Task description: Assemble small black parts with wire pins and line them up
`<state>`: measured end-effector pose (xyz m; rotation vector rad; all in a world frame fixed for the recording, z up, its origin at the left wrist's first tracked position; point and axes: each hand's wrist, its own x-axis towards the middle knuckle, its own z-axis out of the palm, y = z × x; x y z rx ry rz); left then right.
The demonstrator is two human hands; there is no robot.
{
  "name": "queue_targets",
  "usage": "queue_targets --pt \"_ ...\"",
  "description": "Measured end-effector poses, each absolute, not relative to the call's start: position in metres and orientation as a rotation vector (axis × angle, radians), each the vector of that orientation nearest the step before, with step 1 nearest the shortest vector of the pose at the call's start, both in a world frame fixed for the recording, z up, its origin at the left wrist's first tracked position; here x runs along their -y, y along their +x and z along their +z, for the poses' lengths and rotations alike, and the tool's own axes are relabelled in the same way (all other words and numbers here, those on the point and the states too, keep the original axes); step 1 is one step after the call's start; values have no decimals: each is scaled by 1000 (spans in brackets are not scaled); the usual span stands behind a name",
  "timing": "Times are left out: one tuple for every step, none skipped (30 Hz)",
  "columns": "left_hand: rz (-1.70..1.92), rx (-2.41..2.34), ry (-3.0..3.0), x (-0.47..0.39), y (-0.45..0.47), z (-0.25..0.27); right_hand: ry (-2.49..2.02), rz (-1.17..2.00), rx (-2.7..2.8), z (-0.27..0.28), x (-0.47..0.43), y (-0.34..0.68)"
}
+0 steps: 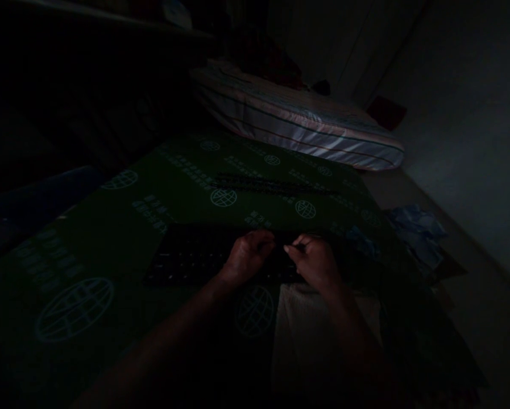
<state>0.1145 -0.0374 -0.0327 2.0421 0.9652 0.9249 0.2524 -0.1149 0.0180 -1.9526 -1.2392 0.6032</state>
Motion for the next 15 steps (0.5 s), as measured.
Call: queue_targets --pt "925 -967 2043 38 115 -33 -1963 593 1266 19 115 251" --pt "924 -968 2045 38 115 -32 -1971 590 1284 19 114 250" --pt "923 -969 2048 38 115 -32 -1975 590 1292 19 114 249" --pt "921 -968 2051 38 114 -32 -1979 594 1295 19 113 248" --pt "918 -967 2055 38 114 -31 -1982 594 1295 19 112 249" --pt "917 -965 2058 38 114 -30 -1983 589 1299 19 112 249" --pt "915 -964 2062 38 114 -30 -1984 580 1304 19 111 251" --pt "914 -964 2065 38 114 -30 -1986 573 1308 19 110 252" --pt "912 -964 2067 38 114 -29 -1989 572 1310 19 110 254" --pt "910 -965 2070 38 114 -29 -1992 576 1312 19 109 255" --pt "909 -968 2072 39 114 -29 -1996 586 1312 20 108 256" --pt "908 -970 2074 39 114 -29 -2001 599 1312 21 108 257" --pt "907 -972 2077 39 114 -29 -2006 614 1316 22 107 257" --pt "906 -973 2079 39 114 -28 -2011 624 1326 23 107 257" --pt "904 -973 2082 39 114 -28 -2017 632 1342 23 106 257"
